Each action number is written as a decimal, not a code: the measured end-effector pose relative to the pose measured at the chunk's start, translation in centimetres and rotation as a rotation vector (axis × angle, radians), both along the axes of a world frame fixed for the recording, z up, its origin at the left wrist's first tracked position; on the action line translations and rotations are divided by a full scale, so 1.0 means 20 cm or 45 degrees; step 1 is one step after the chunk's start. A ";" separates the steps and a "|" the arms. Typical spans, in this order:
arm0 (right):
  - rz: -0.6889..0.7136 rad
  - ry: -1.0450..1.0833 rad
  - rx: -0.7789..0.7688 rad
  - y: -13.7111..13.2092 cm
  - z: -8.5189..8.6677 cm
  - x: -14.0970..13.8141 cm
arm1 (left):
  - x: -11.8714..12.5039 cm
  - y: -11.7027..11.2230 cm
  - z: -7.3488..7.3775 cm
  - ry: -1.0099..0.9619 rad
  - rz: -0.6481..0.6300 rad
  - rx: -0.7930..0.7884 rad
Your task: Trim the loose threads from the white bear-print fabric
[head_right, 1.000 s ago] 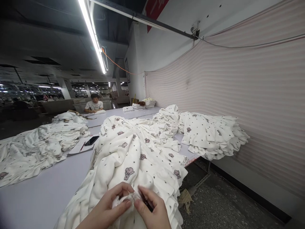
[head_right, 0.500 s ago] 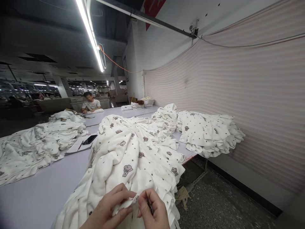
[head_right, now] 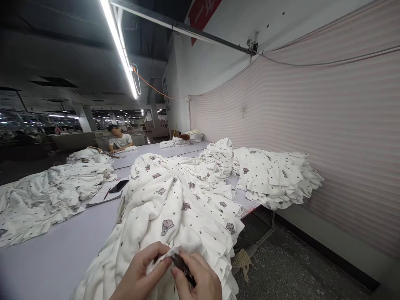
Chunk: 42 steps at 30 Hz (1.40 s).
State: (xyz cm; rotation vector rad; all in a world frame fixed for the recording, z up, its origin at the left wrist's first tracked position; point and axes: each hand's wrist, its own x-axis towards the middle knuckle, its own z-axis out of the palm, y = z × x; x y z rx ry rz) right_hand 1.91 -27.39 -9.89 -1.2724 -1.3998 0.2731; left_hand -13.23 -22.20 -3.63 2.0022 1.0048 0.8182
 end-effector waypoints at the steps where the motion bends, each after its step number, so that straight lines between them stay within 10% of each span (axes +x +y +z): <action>1: -0.012 -0.018 0.002 0.00 0.00 0.00 | 0.00 0.00 0.00 0.015 -0.010 0.021; 9: -0.008 0.016 -0.030 0.01 0.03 0.03 | 0.00 0.01 -0.01 0.135 -0.060 0.235; 16: 0.008 0.415 -0.140 -0.06 0.00 0.06 | -0.05 0.02 -0.10 0.275 -0.142 1.188; 20: 0.206 0.190 -0.143 -0.07 0.05 0.06 | -0.04 0.01 -0.13 0.149 -0.164 1.436; 28: 0.289 0.383 -0.318 -0.13 0.04 0.08 | -0.01 -0.04 -0.09 0.139 -0.251 1.567; 42: 0.220 -0.211 -0.409 -0.19 0.12 0.19 | 0.03 -0.03 -0.09 0.124 -0.303 1.480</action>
